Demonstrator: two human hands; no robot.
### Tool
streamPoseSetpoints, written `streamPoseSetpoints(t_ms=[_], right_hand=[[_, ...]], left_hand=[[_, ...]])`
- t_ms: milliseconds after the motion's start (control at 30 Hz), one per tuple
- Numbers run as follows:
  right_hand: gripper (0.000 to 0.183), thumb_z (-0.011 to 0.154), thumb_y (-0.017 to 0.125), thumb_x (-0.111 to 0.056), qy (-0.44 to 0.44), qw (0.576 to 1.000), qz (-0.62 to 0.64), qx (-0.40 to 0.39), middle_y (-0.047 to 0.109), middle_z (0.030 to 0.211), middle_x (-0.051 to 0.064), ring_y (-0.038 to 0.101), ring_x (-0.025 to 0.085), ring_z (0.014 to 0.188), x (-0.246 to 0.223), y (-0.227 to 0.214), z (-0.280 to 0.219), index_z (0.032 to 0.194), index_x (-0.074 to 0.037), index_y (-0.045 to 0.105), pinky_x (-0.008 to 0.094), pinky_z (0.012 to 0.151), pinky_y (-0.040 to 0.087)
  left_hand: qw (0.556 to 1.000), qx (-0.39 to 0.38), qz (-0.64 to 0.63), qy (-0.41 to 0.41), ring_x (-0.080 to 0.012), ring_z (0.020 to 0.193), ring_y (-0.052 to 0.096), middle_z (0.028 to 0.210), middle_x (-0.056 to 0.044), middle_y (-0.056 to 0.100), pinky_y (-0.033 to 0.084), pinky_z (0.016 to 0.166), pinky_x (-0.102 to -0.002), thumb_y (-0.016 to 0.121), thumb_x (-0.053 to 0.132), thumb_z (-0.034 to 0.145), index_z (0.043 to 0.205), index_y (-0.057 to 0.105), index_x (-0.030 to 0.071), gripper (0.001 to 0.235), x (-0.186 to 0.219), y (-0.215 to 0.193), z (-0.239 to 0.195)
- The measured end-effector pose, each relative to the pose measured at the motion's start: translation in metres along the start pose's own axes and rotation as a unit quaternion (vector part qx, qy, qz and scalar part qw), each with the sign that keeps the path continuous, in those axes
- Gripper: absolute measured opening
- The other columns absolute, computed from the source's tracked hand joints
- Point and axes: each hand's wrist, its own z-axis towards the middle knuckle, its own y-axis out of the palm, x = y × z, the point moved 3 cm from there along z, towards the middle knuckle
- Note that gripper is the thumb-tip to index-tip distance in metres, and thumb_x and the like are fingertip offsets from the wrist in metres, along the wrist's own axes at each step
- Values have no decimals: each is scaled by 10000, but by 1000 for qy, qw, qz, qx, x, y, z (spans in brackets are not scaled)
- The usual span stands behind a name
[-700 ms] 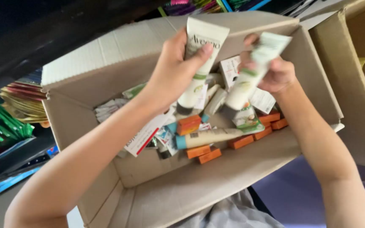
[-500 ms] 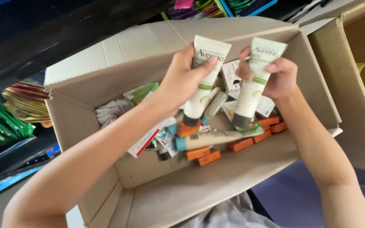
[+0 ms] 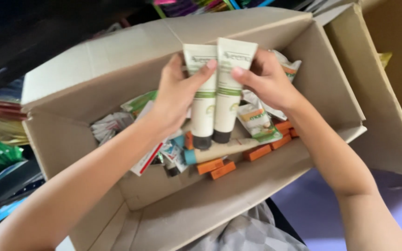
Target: Organizing various health and beauty products from a cardboard box onto store shelves.
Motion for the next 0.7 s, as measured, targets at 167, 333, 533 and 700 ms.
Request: streamPoseSetpoints(t_ms=[167,333,533,700], right_hand=[[455,986,706,-220,7,999,-32,14,696,1109,81,711,138,891,-25,26,3,1323,36,540,293,623,641],[410,1029,683,-269,37,999,-5,-20,710,1050,81,721,152,834,17,-14,6,1277,44,589,305,694,642],[496,1001,747,-343,-33,827,-560,36,640,1285,246,614,429,1228,84,-107,25,1317,22,639,483,1052,505],[831,857,891,-452,79,797,-586,120,464,1383,361,443,537,1294,148,-156,24,1341,125,541,530,1109,410]], left_hand=[[999,-35,31,-21,-211,913,780,1061,-148,767,684,813,-367,803,106,838,1152,625,-34,387,4,-7,5],[993,-57,48,-96,-233,870,783,1015,-169,797,682,787,-399,862,34,739,1044,753,-44,333,9,-3,2],[991,-45,123,-20,-208,904,805,1047,-146,804,651,816,-384,862,22,719,1088,743,-17,390,35,-8,2],[992,-63,104,11,-191,907,785,1057,-130,795,681,827,-366,852,-11,766,1092,750,-37,342,46,-12,0]])
